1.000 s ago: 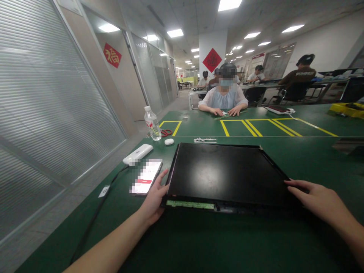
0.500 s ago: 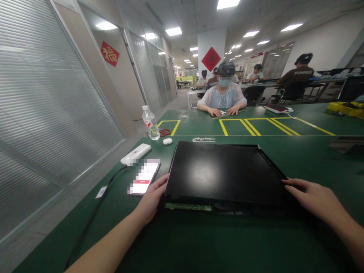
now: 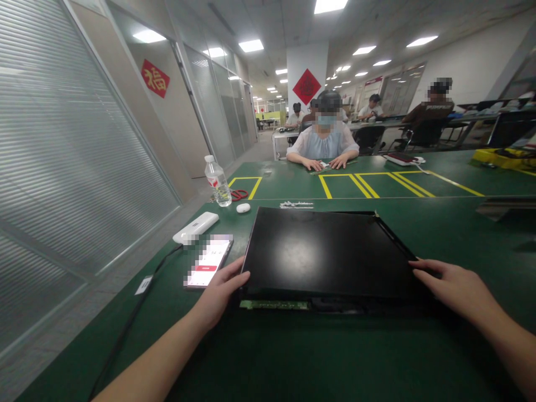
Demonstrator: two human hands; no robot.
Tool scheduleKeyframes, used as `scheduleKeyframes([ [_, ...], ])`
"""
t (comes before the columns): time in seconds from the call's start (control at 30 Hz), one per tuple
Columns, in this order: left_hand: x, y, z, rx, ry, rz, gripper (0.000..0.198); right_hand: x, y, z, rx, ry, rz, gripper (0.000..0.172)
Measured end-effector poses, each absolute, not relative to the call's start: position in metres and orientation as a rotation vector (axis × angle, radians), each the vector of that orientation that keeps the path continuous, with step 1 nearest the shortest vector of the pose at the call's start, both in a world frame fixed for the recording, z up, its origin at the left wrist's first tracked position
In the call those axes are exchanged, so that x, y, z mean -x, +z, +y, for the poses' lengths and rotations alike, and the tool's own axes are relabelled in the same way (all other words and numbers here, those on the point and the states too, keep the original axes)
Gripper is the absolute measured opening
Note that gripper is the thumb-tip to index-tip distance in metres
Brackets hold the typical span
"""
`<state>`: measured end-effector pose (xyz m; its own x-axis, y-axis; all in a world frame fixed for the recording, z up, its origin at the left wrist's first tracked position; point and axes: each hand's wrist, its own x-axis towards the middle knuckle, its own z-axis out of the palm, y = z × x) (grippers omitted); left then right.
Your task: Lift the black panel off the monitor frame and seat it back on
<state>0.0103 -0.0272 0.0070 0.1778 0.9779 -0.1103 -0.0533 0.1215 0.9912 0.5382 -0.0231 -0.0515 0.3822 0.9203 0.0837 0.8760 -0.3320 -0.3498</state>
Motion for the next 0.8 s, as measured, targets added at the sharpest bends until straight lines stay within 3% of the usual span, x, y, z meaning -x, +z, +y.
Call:
scheduleKeyframes([
  [0.33,-0.005,0.005,-0.028,-1.237,1.083,1.123,0.052,-0.537,-0.047,-0.024,2.289,0.229,-1.565,0.051],
  [0.8,-0.009,0.009,-0.033,-1.257,1.136,0.987,0.046,-0.530,-0.043,-0.027,2.050,0.493,-1.182,0.064],
])
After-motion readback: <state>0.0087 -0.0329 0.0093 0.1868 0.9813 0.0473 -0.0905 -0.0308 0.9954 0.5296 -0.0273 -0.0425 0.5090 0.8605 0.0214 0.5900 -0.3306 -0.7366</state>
